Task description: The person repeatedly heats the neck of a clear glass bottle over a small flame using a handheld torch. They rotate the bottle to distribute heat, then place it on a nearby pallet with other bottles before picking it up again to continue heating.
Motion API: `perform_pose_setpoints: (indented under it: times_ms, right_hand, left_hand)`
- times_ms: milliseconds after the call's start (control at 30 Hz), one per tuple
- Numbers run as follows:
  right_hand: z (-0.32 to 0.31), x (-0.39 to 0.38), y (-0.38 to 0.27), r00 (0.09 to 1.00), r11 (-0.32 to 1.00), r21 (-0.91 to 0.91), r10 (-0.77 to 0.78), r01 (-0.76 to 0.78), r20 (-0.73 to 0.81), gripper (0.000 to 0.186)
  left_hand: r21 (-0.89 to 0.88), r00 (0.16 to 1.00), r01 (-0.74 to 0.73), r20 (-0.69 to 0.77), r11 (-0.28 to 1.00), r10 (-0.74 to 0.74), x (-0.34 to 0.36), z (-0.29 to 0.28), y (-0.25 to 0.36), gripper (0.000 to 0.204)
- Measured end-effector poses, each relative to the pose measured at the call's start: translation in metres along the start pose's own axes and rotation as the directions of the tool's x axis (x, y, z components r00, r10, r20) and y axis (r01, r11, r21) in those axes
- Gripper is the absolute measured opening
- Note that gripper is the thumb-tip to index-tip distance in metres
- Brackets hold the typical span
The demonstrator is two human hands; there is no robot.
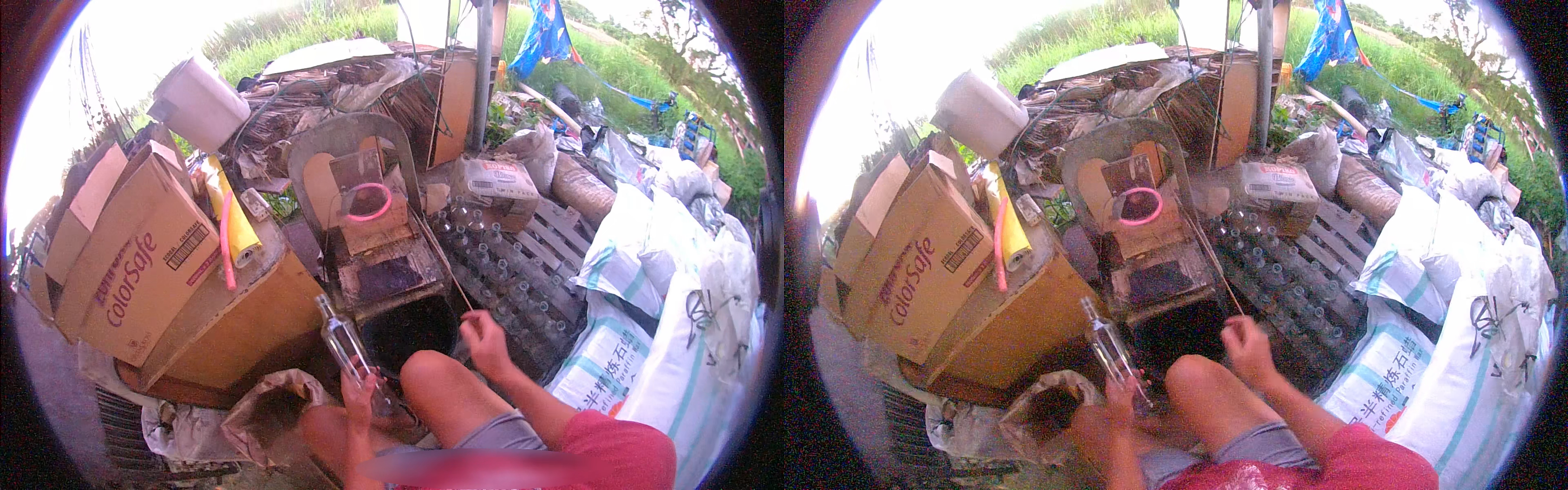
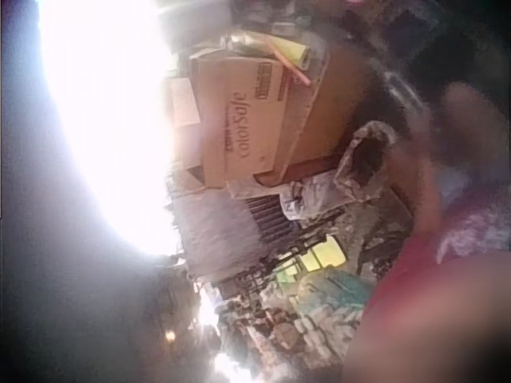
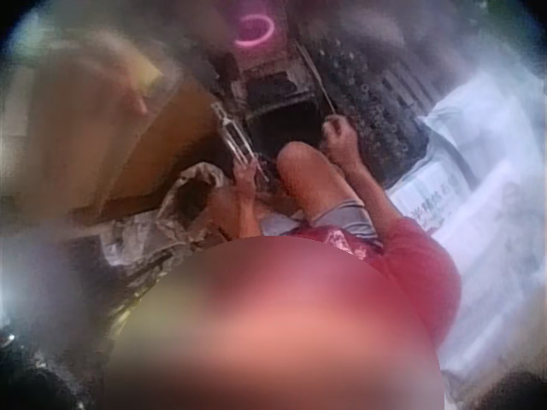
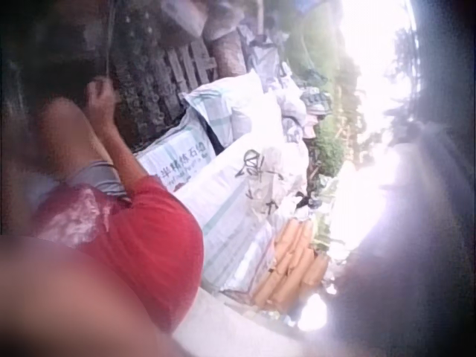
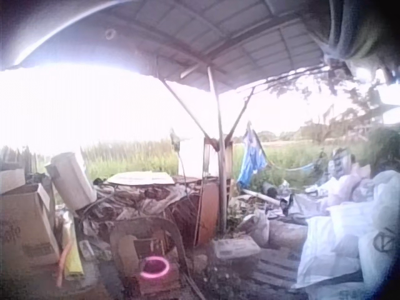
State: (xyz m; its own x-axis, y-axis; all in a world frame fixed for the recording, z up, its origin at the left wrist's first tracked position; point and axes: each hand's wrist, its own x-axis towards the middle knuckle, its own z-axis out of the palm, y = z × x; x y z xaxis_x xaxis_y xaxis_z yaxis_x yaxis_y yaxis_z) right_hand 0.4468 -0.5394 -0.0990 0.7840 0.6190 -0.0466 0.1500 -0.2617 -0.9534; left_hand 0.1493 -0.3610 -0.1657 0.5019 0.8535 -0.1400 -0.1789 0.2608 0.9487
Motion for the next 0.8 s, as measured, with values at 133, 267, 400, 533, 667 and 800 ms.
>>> perform_pose_setpoints:
  times_ms: [133, 267, 400, 533, 667, 800]
  right_hand:
    - [0.008, -0.097, -0.099, 0.844, 0.917, -0.061, -0.335, 0.394, 0.420, 0.068]
    - [0.031, -0.114, -0.135, 0.928, 0.911, -0.249, -0.264, 0.330, 0.264, 0.090]
    - [0.036, -0.104, -0.132, 0.927, 0.806, -0.471, -0.367, 0.360, 0.081, 0.092]
    - [0.038, -0.069, -0.118, 0.755, 0.661, -0.526, -0.654, 0.535, -0.054, 0.086]
    - [0.054, -0.031, -0.100, 0.783, 0.744, -0.465, -0.602, 0.479, -0.157, 0.084]
    - [0.073, 0.005, -0.077, 0.945, 0.973, -0.010, -0.226, 0.230, -0.238, 0.078]
  left_hand:
    - [-0.242, 0.999, -0.023, 0.040, 0.970, 0.034, 0.003, 0.051, 0.042, 0.072]
    - [-0.036, 0.999, -0.024, 0.025, 0.999, 0.025, 0.029, 0.109, 0.075, 0.069]
    - [-0.037, 0.997, 0.059, -0.053, 0.998, -0.061, 0.049, 0.153, 0.089, 0.058]
    - [-0.032, 0.985, 0.170, 0.035, 0.985, -0.169, 0.072, 0.174, 0.097, 0.065]
    - [0.089, 0.988, 0.157, -0.006, 0.984, -0.157, 0.090, 0.184, 0.104, 0.062]
    - [0.418, 0.995, -0.092, 0.059, 0.904, 0.074, 0.098, 0.149, 0.137, 0.079]
